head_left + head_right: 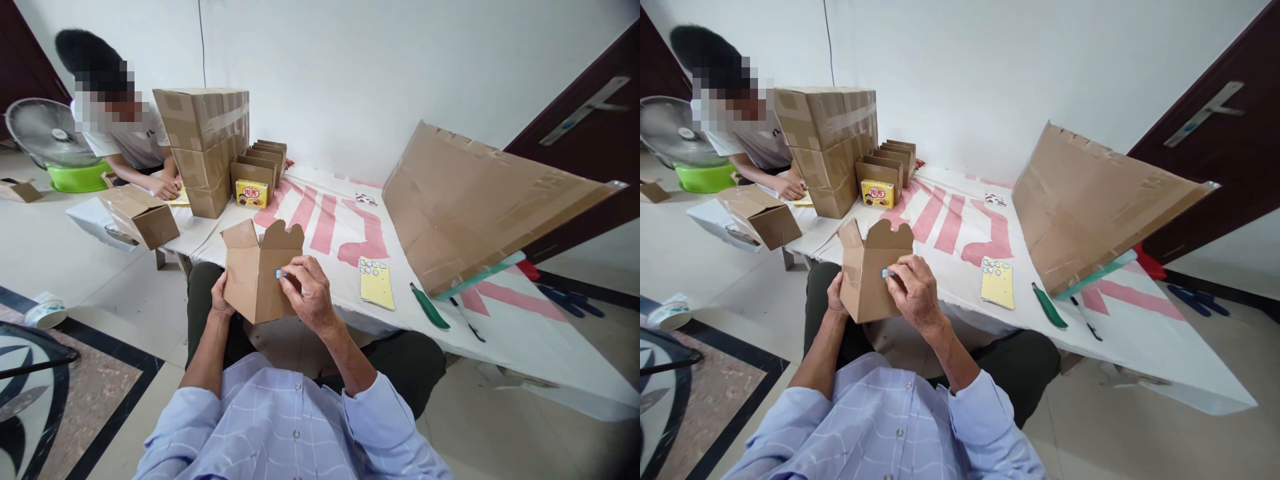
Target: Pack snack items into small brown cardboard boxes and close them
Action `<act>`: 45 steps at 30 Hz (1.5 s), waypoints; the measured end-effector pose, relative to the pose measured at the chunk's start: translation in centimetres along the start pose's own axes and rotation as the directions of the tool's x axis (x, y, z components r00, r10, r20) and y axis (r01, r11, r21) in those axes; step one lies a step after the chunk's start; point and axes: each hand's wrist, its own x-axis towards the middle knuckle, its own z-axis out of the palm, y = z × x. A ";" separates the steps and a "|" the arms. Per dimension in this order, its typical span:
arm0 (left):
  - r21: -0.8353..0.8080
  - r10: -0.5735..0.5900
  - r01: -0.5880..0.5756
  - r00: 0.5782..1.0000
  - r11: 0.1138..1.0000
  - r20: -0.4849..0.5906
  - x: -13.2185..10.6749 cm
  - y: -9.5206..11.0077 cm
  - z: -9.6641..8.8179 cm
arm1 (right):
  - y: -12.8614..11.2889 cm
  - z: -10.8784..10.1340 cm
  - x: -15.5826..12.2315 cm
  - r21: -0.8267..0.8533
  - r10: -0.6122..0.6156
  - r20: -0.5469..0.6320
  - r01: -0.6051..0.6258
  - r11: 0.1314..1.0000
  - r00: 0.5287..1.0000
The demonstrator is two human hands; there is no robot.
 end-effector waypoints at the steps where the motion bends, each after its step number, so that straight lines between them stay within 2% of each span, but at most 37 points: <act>1: 0.002 0.005 -0.005 1.000 1.000 -0.003 0.0 0.0 0.0 | 0.0 0.0 0.0 0.000 -0.003 0.002 0.003 1.000 1.000; 8: 0.008 -0.003 0.003 1.000 1.000 -0.009 -0.3 0.0 0.3 | -0.1 -0.1 0.0 0.018 0.012 0.020 -0.012 1.000 1.000; 17: -0.006 -0.008 0.008 1.000 1.000 0.012 0.0 0.0 -0.2 | 0.1 -0.3 0.1 0.060 0.013 0.027 -0.014 0.998 1.000; 26: -0.048 -0.013 0.015 0.999 0.999 0.040 -0.3 0.2 0.5 | 0.2 -0.2 -0.1 0.038 -0.008 0.005 0.007 0.999 1.000; 33: -0.043 -0.007 0.007 1.000 0.999 0.003 -0.5 0.2 0.9 | 0.1 -0.3 0.1 0.048 -0.036 -0.013 0.037 0.998 0.999; 40: -0.035 -0.010 0.010 1.000 0.999 -0.010 -0.7 0.2 1.2 | 0.7 -1.4 1.3 0.109 -0.016 0.107 0.004 0.994 0.994; 45: -0.004 -0.006 0.006 1.000 1.000 -0.022 -0.6 0.3 1.0 | 0.9 -1.9 1.9 0.089 -0.037 0.178 0.021 0.996 0.983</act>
